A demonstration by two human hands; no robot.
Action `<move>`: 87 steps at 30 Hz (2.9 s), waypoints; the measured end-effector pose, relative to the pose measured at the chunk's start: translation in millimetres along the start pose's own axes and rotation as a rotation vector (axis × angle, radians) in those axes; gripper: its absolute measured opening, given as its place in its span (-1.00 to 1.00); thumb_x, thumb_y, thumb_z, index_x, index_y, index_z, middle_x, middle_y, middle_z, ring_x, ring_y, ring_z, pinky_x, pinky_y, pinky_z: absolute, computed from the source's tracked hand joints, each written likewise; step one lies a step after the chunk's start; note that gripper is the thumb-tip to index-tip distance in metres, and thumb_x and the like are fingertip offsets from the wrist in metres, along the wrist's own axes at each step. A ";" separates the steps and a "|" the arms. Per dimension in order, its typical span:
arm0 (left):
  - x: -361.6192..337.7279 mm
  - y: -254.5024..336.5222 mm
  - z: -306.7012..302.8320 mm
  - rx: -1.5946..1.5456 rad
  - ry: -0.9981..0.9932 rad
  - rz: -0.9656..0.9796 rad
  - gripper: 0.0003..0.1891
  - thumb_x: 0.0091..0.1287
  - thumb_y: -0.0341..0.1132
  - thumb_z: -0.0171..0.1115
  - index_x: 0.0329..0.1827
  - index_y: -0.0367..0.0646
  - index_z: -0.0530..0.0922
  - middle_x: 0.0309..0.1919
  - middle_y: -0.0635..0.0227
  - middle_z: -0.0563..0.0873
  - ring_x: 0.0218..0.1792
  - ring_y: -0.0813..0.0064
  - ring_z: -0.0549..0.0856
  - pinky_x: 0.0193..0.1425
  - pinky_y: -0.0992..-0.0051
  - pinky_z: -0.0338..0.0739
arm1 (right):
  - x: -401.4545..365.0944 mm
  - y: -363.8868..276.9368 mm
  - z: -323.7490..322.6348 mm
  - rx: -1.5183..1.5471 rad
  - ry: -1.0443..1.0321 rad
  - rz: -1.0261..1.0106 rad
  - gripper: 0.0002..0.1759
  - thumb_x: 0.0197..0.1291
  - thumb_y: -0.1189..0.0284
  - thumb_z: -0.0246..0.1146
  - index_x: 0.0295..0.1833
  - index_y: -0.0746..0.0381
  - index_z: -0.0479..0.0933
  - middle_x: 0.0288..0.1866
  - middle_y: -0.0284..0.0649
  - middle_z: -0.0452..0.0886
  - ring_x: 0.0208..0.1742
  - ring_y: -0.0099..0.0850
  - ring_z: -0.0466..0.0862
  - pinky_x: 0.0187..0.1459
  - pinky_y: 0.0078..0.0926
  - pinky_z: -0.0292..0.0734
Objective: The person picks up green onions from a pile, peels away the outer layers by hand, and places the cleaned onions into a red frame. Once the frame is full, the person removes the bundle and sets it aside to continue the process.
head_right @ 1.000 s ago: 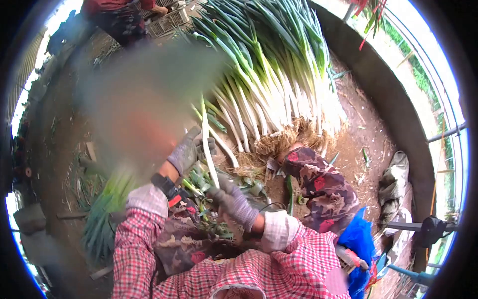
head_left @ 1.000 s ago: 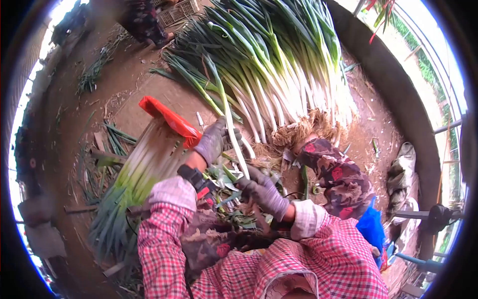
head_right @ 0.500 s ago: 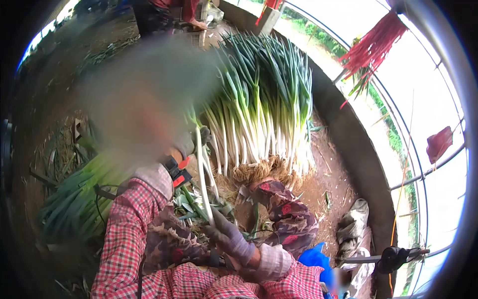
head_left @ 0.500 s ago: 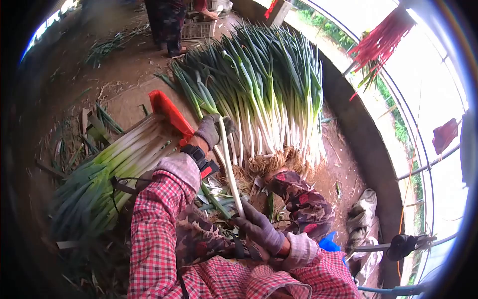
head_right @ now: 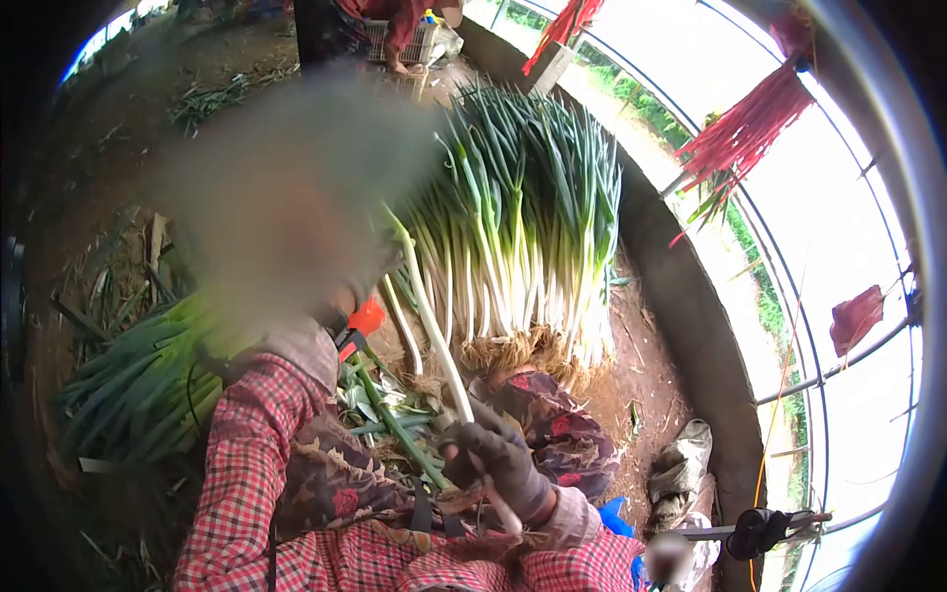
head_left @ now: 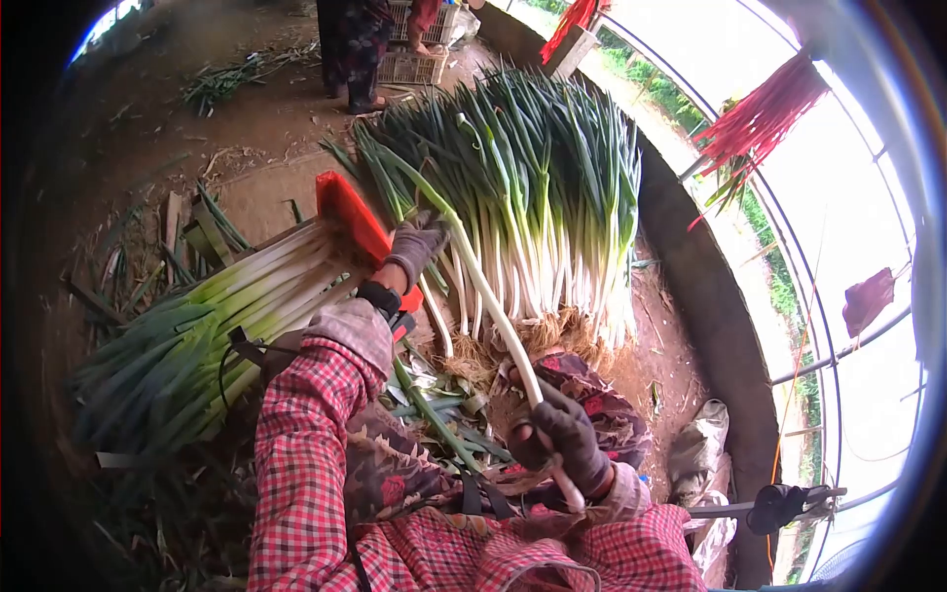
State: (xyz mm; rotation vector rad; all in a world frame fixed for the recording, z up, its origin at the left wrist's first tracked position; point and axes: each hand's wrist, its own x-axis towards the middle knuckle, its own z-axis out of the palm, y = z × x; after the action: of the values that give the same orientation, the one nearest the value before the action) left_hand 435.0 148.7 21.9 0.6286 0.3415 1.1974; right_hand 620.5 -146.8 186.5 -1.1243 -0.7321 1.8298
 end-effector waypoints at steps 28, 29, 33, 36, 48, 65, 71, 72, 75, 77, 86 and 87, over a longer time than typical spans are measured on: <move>-99.8 -56.7 76.4 1.700 -0.716 -0.219 -0.27 0.12 -0.10 0.34 0.33 -0.13 0.27 -0.06 0.01 0.63 -0.03 0.06 0.64 0.17 0.20 0.46 | -38.4 -62.1 -84.3 0.154 -0.046 -0.231 -0.41 0.25 0.30 0.15 0.31 0.39 0.23 -0.56 -0.32 0.44 -0.64 -0.58 0.39 -0.61 -0.67 0.26; -90.6 -54.2 78.6 1.742 -0.567 -0.130 -0.23 0.11 -0.08 0.35 0.37 -0.13 0.24 -0.04 0.00 0.62 -0.01 0.04 0.63 0.20 0.19 0.45 | -38.6 -62.2 -81.1 0.103 -0.050 -0.225 -0.41 0.24 0.31 0.15 0.30 0.39 0.24 -0.56 -0.31 0.44 -0.64 -0.58 0.39 -0.61 -0.67 0.26; -61.4 -36.0 88.8 1.955 -0.392 0.330 0.13 -0.11 0.07 0.48 0.51 0.02 -0.02 0.36 0.10 0.25 0.35 0.10 0.27 0.44 0.25 0.15 | -57.9 -62.2 -48.6 -0.009 -0.193 -0.159 -0.33 0.09 0.41 0.21 0.27 0.54 0.20 -0.62 -0.18 0.49 -0.59 -0.47 0.49 -0.56 -0.59 0.34; -59.5 -64.0 51.9 1.706 -0.262 0.424 -0.21 -0.04 -0.09 0.48 0.31 0.07 0.32 0.19 0.13 0.44 0.22 0.15 0.43 0.33 0.30 0.32 | -76.6 -63.3 -30.0 -0.091 -0.299 -0.103 -0.22 0.02 0.48 0.27 0.33 0.59 0.13 -0.59 -0.10 0.52 -0.61 -0.40 0.52 -0.56 -0.52 0.37; -95.7 246.3 74.8 2.210 0.192 1.008 -0.51 -0.03 -0.50 0.25 0.07 -0.05 0.55 -0.03 0.20 0.62 0.02 0.23 0.60 0.23 0.25 0.40 | -2.3 -59.0 -75.4 -0.560 -0.506 -0.023 -0.43 0.25 0.40 0.18 0.34 0.37 0.30 -0.25 -0.20 0.64 -0.31 -0.45 0.65 -0.31 -0.52 0.57; -452.4 317.9 -264.2 2.894 0.957 -0.313 -0.55 0.05 -0.41 0.19 0.08 0.09 0.52 0.08 0.33 0.55 0.16 0.27 0.49 0.42 0.15 0.14 | 422.8 90.6 125.3 -2.058 -0.263 -0.730 -0.74 0.13 0.39 0.13 -0.08 0.00 0.62 -0.20 -0.16 0.66 -0.14 -0.16 0.68 -0.17 -0.17 0.55; -431.6 273.2 -302.0 2.110 0.977 -0.145 -0.45 -0.04 -0.39 0.37 0.11 0.11 0.52 0.19 0.28 0.47 0.26 0.24 0.42 0.42 0.22 0.15 | 520.7 163.9 103.6 -1.740 0.166 -0.611 -0.68 0.09 0.37 0.15 -0.01 0.03 0.60 -0.02 -0.10 0.61 0.03 -0.17 0.61 0.10 -0.23 0.44; -436.4 264.1 -317.9 2.160 0.878 -0.052 -0.44 -0.04 -0.38 0.38 0.13 0.09 0.52 0.20 0.26 0.46 0.26 0.22 0.41 0.42 0.24 0.16 | 524.8 175.1 96.0 -1.561 0.274 -0.710 -0.66 0.08 0.37 0.15 0.01 0.05 0.59 -0.02 -0.08 0.61 0.02 -0.15 0.61 0.08 -0.22 0.44; -451.4 247.9 -341.5 1.610 0.841 0.217 -0.53 0.05 -0.44 0.30 0.10 -0.05 0.54 0.24 0.17 0.43 0.26 0.16 0.39 0.38 0.29 0.19 | 541.8 184.3 89.7 -1.493 0.215 -0.536 -0.63 0.12 0.34 0.12 0.09 0.09 0.53 -0.02 -0.08 0.60 0.01 -0.15 0.60 0.06 -0.20 0.46; -465.9 254.7 -368.4 1.971 0.831 0.161 -0.64 0.10 -0.50 0.23 0.01 -0.11 0.57 0.23 0.15 0.44 0.26 0.16 0.40 0.38 0.30 0.19 | 540.2 179.0 88.9 -1.671 0.136 -0.456 -0.70 0.16 0.37 0.09 -0.02 0.10 0.58 -0.09 -0.09 0.63 -0.06 -0.17 0.63 -0.02 -0.21 0.52; -366.0 312.1 -241.7 2.268 0.702 -0.733 -0.66 0.09 -0.58 0.17 -0.04 -0.12 0.59 -0.06 0.08 0.61 0.07 0.15 0.57 0.22 0.30 0.40 | 379.6 163.6 116.0 -1.561 -0.054 -1.039 -0.73 0.11 0.43 0.12 -0.08 0.06 0.62 0.10 -0.20 0.54 -0.16 -0.18 0.66 -0.19 -0.22 0.59; -340.1 317.7 -210.9 2.254 0.713 -0.932 -0.64 0.10 -0.58 0.16 0.00 -0.13 0.59 -0.06 0.10 0.63 0.04 0.19 0.58 0.20 0.32 0.42 | 339.2 157.1 110.5 -1.497 -0.198 -1.039 -0.71 0.11 0.43 0.13 -0.04 0.03 0.60 0.17 -0.24 0.48 -0.13 -0.18 0.65 -0.13 -0.27 0.58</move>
State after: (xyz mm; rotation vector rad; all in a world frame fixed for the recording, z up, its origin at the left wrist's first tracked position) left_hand -39.2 -41.4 26.3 1.5444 2.3806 -0.4671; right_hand 383.7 72.4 -32.2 -0.9508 -2.3984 0.2793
